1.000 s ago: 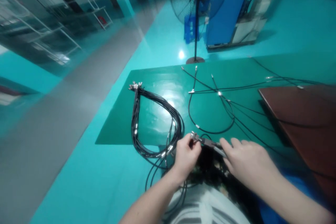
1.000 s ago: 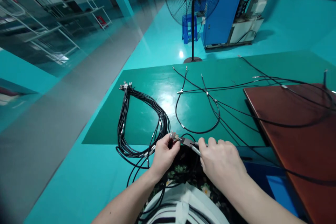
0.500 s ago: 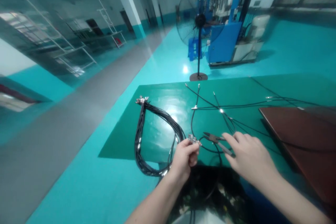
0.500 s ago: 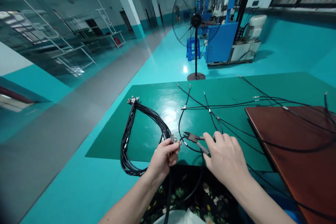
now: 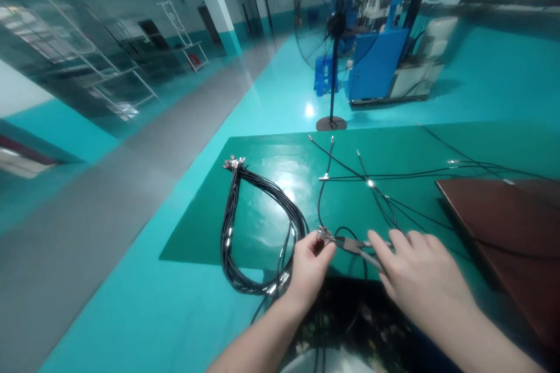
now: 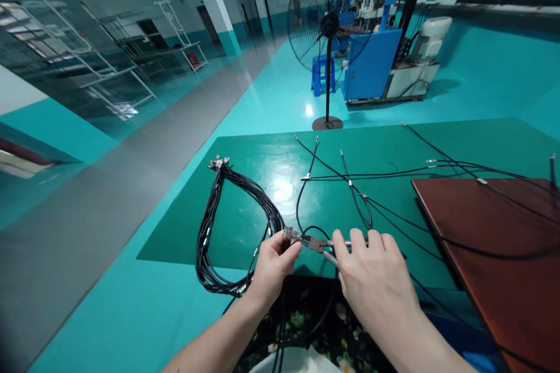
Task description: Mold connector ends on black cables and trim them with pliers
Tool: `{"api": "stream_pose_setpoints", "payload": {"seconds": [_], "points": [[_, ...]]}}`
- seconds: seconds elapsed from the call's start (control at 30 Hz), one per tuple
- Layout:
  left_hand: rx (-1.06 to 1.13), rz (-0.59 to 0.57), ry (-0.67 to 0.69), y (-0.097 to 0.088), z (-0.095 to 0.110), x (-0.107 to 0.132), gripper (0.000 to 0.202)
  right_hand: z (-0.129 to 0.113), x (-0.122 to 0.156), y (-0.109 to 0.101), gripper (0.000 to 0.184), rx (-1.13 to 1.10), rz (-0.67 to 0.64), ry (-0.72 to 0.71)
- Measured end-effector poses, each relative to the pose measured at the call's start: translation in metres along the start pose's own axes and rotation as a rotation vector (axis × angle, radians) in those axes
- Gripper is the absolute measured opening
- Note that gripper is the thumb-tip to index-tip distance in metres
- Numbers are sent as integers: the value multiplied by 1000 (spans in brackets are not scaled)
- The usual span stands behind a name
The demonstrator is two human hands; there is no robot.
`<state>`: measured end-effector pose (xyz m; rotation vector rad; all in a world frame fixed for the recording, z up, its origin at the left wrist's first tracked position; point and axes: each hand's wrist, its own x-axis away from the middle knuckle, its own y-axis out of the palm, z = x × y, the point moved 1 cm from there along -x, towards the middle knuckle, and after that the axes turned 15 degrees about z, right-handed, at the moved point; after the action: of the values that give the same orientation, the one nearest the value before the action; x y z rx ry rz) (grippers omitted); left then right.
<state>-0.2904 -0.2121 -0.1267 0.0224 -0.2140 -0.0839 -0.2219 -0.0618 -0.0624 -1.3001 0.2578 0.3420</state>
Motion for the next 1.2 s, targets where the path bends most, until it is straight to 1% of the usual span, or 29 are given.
{"api": "stream_pose_setpoints", "payload": {"seconds": [0.1, 0.17, 0.4, 0.53, 0.6, 0.73, 0.77, 0.83, 0.93, 1.03, 1.13, 1.2], "points": [[-77, 9, 135, 1, 1, 2, 16, -1, 2, -3, 36, 24, -7, -6], [-114, 23, 187, 1, 3, 4, 15, 0, 2, -3, 36, 28, -14, -15], [-145, 10, 183, -2, 4, 5, 10, 0, 5, 7, 32, 3, -19, -60], [-142, 15, 174, -3, 4, 5, 11, 0, 8, 11, 26, -33, -35, -71], [-114, 13, 134, -3, 2, 5, 13, 0, 9, 12, 24, -45, -43, -67], [24, -25, -94, -2, -5, 6, 15, 1, 11, 13, 24, -87, -72, -59], [53, -31, -137, -1, -7, 7, 15, 1, 11, 13, 24, -102, -91, -55], [73, -26, -170, -2, -9, 7, 15, 0, 12, 14, 21, -132, -158, -38], [50, -13, -159, -3, -11, 6, 15, 1, 11, 17, 15, -209, -303, 7], [16, -27, -149, -4, -12, 5, 14, 5, 8, 18, 15, -346, -420, 68], [-8, -45, -138, -6, -13, 5, 14, 9, 7, 18, 16, -480, -496, 120], [-21, -49, -122, -6, -12, 5, 14, 10, 7, 18, 15, -499, -514, 137]]}}
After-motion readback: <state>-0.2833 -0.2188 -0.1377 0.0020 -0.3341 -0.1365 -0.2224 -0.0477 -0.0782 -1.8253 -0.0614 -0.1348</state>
